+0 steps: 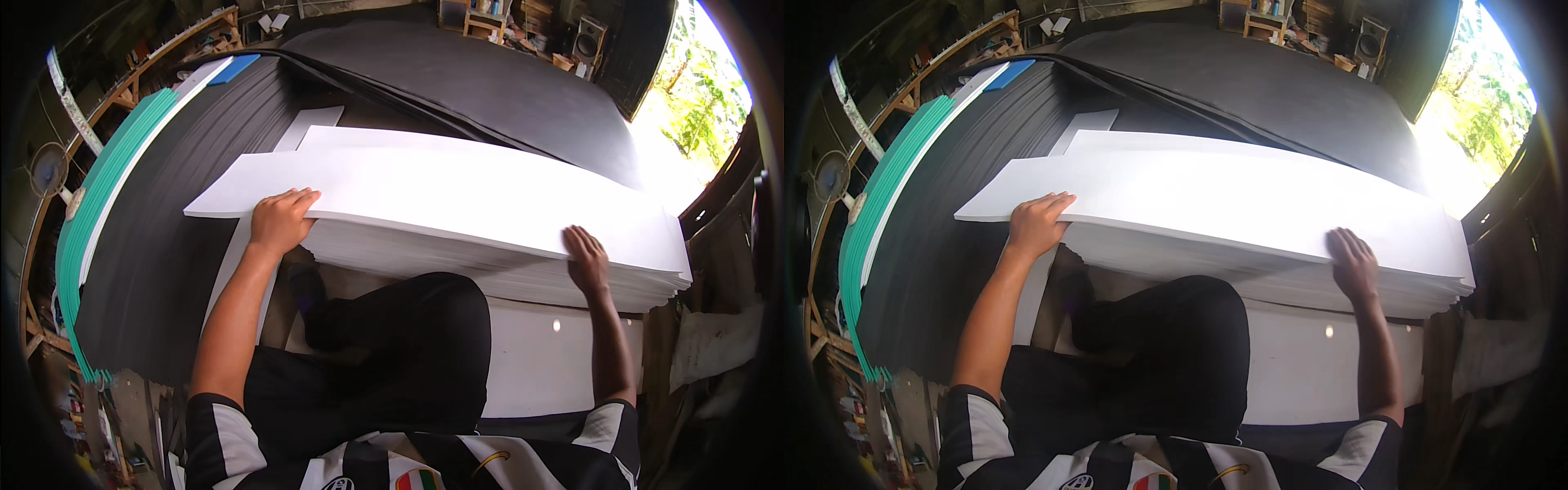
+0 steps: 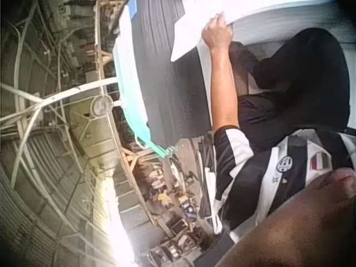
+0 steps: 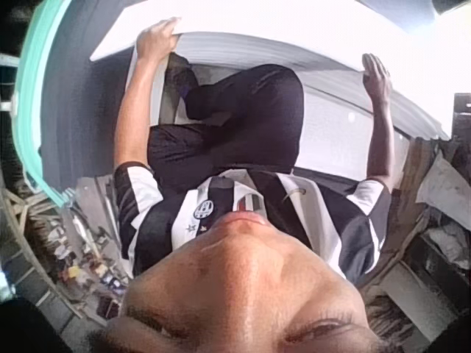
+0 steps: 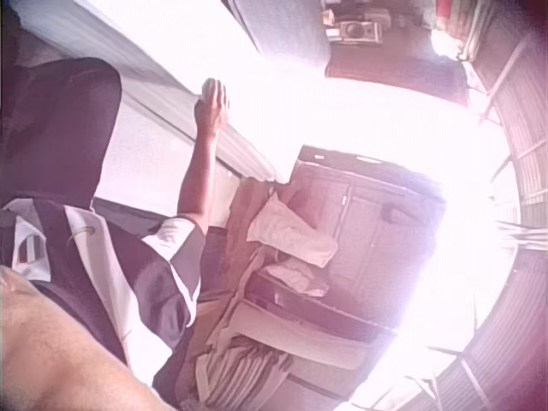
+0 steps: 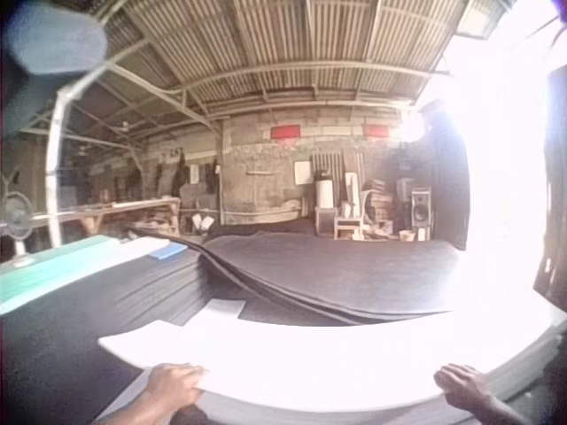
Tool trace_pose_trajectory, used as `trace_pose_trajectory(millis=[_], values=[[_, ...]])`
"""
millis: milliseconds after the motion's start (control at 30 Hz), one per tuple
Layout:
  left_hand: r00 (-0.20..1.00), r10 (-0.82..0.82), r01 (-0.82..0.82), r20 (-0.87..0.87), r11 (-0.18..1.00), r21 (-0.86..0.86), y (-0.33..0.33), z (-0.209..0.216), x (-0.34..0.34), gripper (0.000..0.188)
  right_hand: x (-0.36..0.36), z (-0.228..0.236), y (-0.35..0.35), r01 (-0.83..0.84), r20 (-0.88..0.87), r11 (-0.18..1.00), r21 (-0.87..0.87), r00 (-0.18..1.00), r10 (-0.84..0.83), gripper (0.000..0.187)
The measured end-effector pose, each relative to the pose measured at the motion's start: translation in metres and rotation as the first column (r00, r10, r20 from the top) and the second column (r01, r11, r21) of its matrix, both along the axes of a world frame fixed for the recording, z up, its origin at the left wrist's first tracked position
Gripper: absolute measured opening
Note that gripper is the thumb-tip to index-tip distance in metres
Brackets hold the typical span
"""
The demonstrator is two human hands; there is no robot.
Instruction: The person cuts a white panel using a utility knife and a straightedge, then discards the offcut. They then sit on the floor and repeatedly pick up white panels, placing them on a stack of black panels.
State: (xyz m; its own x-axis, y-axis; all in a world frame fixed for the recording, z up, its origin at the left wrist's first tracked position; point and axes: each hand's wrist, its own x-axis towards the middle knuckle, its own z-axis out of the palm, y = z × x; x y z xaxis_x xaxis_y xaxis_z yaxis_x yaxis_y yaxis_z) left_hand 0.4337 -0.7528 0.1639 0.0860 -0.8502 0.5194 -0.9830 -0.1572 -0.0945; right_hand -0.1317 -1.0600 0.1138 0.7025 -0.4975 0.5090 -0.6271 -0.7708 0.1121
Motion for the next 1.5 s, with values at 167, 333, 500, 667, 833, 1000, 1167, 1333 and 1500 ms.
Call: trace_pose_trajectory(millis=[167,333,500,667,833,1000,1167,1333,1500], values=[[0.996,-0.037,0.03,0.077,0.995,0.091,0.031,-0.049,-0.017,0.057,-0.039,-0.01,-0.014,0.088,-0.065,0.996,0.032,0.994,-0.085,0.064],[0.995,0.068,-0.07,0.07,0.997,0.022,-0.014,-0.1,-0.052,0.067,0.003,-0.007,-0.001,0.047,-0.069,0.996,0.069,0.997,-0.042,0.055],[0.996,0.086,-0.087,0.018,0.996,0.033,-0.001,-0.08,-0.044,0.066,0.045,0.012,0.029,0.097,-0.048,0.994,0.053,0.994,-0.095,0.057],[0.991,0.117,-0.118,0.064,0.993,0.007,0.061,-0.028,-0.052,0.059,0.081,0.049,0.063,-0.06,-0.043,0.995,0.085,0.997,0.063,0.065],[0.967,0.243,-0.245,0.079,0.969,0.021,0.163,0.007,-0.057,0.061,0.141,0.074,0.106,-0.237,-0.113,0.96,0.149,0.96,0.255,0.078],[0.92,0.391,-0.393,0.035,0.915,0.094,0.262,0.023,-0.075,0.051,0.226,0.09,0.123,-0.394,-0.157,0.918,0.043,0.905,0.396,0.069],[0.873,0.485,-0.467,-0.038,0.858,0.215,0.315,0.017,-0.098,0.053,0.317,0.095,0.132,-0.558,-0.153,0.829,-0.039,0.823,0.547,0.06],[0.771,0.634,-0.615,-0.062,0.766,0.187,0.35,0.018,-0.133,0.054,0.373,0.094,0.152,-0.643,-0.249,0.763,-0.061,0.75,0.613,0.057],[0.606,0.746,-0.718,-0.276,0.662,0.214,0.391,0.013,-0.145,0.06,0.454,0.088,0.186,-0.792,-0.186,0.592,-0.149,0.61,0.77,0.055]])
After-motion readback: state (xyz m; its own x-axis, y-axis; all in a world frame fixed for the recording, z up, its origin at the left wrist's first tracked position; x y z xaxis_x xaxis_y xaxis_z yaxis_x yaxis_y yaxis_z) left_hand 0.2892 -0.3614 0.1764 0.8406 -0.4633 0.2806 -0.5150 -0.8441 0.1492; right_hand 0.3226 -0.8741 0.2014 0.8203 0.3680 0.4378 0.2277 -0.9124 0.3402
